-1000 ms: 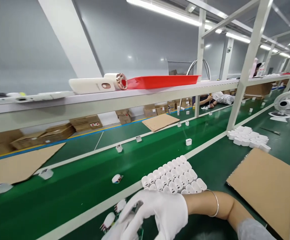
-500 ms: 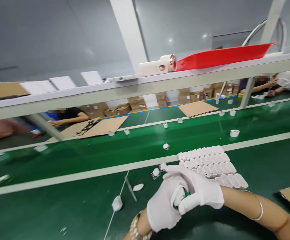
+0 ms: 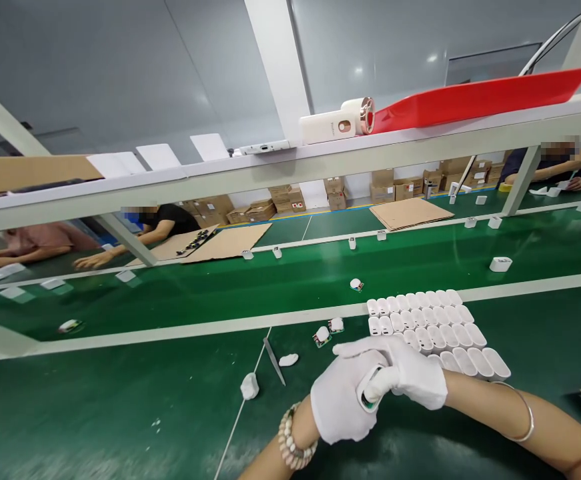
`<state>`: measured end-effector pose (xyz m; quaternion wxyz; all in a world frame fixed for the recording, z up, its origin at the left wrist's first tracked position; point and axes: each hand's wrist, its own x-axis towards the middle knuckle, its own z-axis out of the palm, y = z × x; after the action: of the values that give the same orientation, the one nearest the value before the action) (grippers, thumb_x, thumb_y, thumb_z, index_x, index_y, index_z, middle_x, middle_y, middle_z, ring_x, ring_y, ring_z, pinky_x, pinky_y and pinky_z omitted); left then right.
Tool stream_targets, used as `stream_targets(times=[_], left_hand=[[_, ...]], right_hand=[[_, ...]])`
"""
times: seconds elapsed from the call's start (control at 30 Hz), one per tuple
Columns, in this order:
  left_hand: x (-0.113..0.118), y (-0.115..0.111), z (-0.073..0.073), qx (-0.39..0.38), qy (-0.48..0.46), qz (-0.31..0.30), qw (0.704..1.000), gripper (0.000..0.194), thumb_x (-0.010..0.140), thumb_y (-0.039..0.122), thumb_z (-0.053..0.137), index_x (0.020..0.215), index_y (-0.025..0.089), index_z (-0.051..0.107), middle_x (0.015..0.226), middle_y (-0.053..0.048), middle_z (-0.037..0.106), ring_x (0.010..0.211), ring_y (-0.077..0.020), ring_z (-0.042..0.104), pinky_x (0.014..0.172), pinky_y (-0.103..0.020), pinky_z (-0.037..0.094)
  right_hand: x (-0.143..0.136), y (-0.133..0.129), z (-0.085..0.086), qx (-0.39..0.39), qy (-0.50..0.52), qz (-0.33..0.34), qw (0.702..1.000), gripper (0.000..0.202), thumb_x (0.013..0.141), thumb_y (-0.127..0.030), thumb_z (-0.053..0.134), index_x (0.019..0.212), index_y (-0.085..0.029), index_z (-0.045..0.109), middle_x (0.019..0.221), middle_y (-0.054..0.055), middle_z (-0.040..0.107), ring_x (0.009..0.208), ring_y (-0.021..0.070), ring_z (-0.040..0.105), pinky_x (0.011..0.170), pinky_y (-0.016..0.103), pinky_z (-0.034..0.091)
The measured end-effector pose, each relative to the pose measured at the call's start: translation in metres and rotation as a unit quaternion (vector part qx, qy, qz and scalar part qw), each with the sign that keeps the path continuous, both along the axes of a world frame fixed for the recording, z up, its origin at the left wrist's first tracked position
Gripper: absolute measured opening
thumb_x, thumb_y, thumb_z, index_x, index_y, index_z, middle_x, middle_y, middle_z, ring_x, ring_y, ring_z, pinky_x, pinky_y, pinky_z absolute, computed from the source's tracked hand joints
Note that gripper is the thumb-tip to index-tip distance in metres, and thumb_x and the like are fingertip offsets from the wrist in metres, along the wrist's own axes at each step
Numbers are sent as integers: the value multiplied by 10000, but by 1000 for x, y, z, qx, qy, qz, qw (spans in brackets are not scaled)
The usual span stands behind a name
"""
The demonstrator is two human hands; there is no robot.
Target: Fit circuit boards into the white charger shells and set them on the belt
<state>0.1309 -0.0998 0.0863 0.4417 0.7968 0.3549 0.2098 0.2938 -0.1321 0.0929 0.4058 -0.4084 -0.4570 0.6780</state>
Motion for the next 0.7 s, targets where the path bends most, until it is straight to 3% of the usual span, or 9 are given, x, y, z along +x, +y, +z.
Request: stream_targets(times=[0.13,0.27,0.4,0.6,0.7], left_hand=[[2,2,4,-47,-12,-29,998,89,672,168,721,719,244,714,804,-45,743,811,-254,705,767,-373,562],[-2,6,4,-102,-14,-36,994,127,698,271,770,801,207,732,700,-60,725,723,-245,707,636,-348,564],[-5,9,5,-162,-8,-56,985,296,797,421,676,891,149,744,671,-79,722,647,-239,706,552,-314,549],[2,14,-4,-210,13,-79,974,342,862,433,599,909,129,747,634,-70,709,539,-215,674,496,-296,522],[4,13,-10,-211,25,-87,973,337,918,423,558,934,134,731,662,-56,708,543,-189,665,508,-284,524]], right_hand=[[3,0,3,19,-20,27,999,598,602,-171,772,1196,-199,716,1110,59,724,1037,237,669,912,361,552],[21,1,20,143,-132,55,979,651,648,-236,809,1282,-211,661,1207,77,703,1122,262,654,1013,415,518],[36,1,28,251,-259,2,933,279,784,-311,701,1006,-165,784,1036,94,767,963,247,721,892,375,593],[33,0,16,353,-323,-4,878,215,844,-348,659,806,-180,787,765,44,758,716,176,705,679,273,584],[29,-1,18,343,-336,5,877,216,863,-309,631,759,-179,768,648,8,701,579,129,638,593,240,531]])
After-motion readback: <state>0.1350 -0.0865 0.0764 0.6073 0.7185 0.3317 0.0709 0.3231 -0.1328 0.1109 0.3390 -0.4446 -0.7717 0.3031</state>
